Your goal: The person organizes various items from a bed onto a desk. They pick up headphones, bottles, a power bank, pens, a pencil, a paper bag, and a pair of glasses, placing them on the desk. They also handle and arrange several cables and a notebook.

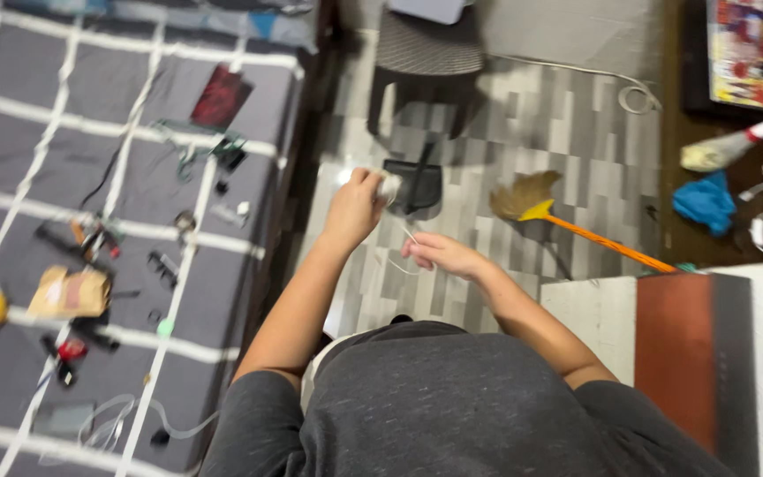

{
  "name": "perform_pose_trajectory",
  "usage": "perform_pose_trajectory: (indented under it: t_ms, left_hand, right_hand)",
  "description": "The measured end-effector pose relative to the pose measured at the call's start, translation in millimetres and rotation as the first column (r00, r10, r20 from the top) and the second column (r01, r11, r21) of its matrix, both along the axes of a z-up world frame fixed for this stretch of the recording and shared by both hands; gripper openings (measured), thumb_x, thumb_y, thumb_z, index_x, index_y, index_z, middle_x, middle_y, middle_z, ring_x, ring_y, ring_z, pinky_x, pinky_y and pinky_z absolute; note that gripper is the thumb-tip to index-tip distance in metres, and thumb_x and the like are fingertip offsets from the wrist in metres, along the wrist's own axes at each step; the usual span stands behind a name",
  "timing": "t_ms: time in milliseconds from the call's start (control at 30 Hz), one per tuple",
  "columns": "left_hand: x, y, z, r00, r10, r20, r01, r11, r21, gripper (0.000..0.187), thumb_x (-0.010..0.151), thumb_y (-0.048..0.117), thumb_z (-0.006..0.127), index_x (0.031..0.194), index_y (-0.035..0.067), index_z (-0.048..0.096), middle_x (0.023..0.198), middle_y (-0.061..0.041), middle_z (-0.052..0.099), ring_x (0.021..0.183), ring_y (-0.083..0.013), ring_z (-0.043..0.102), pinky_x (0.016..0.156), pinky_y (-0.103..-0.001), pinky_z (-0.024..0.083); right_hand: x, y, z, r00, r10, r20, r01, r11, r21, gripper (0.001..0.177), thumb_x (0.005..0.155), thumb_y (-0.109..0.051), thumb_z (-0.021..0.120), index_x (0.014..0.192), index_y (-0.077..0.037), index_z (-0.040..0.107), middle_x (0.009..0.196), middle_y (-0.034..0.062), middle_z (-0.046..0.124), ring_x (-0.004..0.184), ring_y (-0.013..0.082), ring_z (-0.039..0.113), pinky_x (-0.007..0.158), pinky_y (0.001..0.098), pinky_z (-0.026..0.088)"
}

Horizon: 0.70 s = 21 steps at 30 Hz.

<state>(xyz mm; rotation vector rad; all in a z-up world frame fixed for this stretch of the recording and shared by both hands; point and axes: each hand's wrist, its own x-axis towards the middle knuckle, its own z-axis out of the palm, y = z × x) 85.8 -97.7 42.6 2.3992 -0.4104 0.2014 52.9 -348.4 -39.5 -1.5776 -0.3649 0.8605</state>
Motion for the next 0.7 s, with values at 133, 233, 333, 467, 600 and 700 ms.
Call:
perform_pose_trajectory:
  t_ms: [133,233,333,467,600,700]
  left_hand:
    - [29.4,-53.7,-20.3,0.784,-0.478,-0.396,0.569,0.808,0.151,0.035,0.076,0.018,0.086,0.107,0.007,0.074,0.100,-0.018,0.072,0.091,-0.0349,0.067,0.080,-0.040,0.052]
    - [43.7,-104.5,-24.0,0.291,-0.824,-0.486,0.563,0.558,-0.609,0.038,0.080,0.008,0.077,0.118,0.007,0.070,0.107,-0.016,0.076,0.097,-0.0293,0.071,0.087,-0.034,0.057]
    - [78.8,-153.8,-17.7,0.429,-0.851,-0.304,0.245,0.434,-0.867,0.029,0.091,0.007,0.078,0.119,0.003,0.072,0.110,-0.022,0.074,0.096,-0.0262,0.071,0.090,-0.036,0.054]
    - [128.1,-198.3,-9.0,0.906,-0.420,-0.057,0.409,0.901,-0.146,0.034,0.082,0.012,0.084,0.114,0.008,0.073,0.103,-0.019,0.071,0.089,-0.0336,0.068,0.081,-0.040,0.054]
    - [178.1,-247.1,-10.9,0.642,-0.617,-0.454,0.745,0.642,0.181,0.040,0.078,0.016,0.084,0.116,0.014,0.075,0.111,-0.015,0.071,0.095,-0.0308,0.067,0.085,-0.040,0.052]
    - [211.9,-284.9,-19.3,0.018,-0.826,-0.563,0.813,0.340,-0.472,0.043,0.081,0.016,0.083,0.122,0.009,0.073,0.113,-0.018,0.072,0.103,-0.0294,0.069,0.093,-0.036,0.052]
  right_hand:
    - [23.1,-86.7,-8.9,0.964,-0.246,0.103,0.251,0.967,-0.042,0.025,0.103,-0.026,0.060,0.106,-0.004,0.071,0.094,-0.0013,0.073,0.079,0.0108,0.063,0.072,0.0277,0.054]
    - [34.2,-131.7,-31.9,0.928,-0.370,-0.042,0.373,0.917,0.141,0.019,0.105,-0.019,0.065,0.109,-0.001,0.068,0.096,0.0004,0.068,0.086,0.0099,0.061,0.075,0.0270,0.052]
    - [21.6,-135.1,-51.4,0.799,-0.599,-0.058,0.600,0.800,0.010,0.028,0.104,-0.028,0.048,0.108,-0.009,0.069,0.088,-0.0002,0.072,0.075,0.0114,0.065,0.062,0.0244,0.047]
    - [4.4,-159.4,-31.4,0.869,-0.489,0.082,0.493,0.869,-0.039,0.022,0.108,-0.025,0.055,0.107,-0.006,0.067,0.085,0.0011,0.062,0.076,0.0093,0.057,0.065,0.0239,0.046]
    - [40.0,-234.6,-16.0,0.746,-0.575,0.335,0.630,0.773,-0.073,0.021,0.108,-0.022,0.057,0.107,-0.005,0.070,0.090,0.0015,0.065,0.082,0.0092,0.058,0.072,0.0239,0.048]
    - [84.7,-280.1,-37.7,0.622,-0.658,0.424,0.726,0.687,0.000,0.019,0.107,-0.020,0.062,0.106,-0.004,0.071,0.095,0.0026,0.071,0.088,0.0103,0.063,0.078,0.0256,0.051]
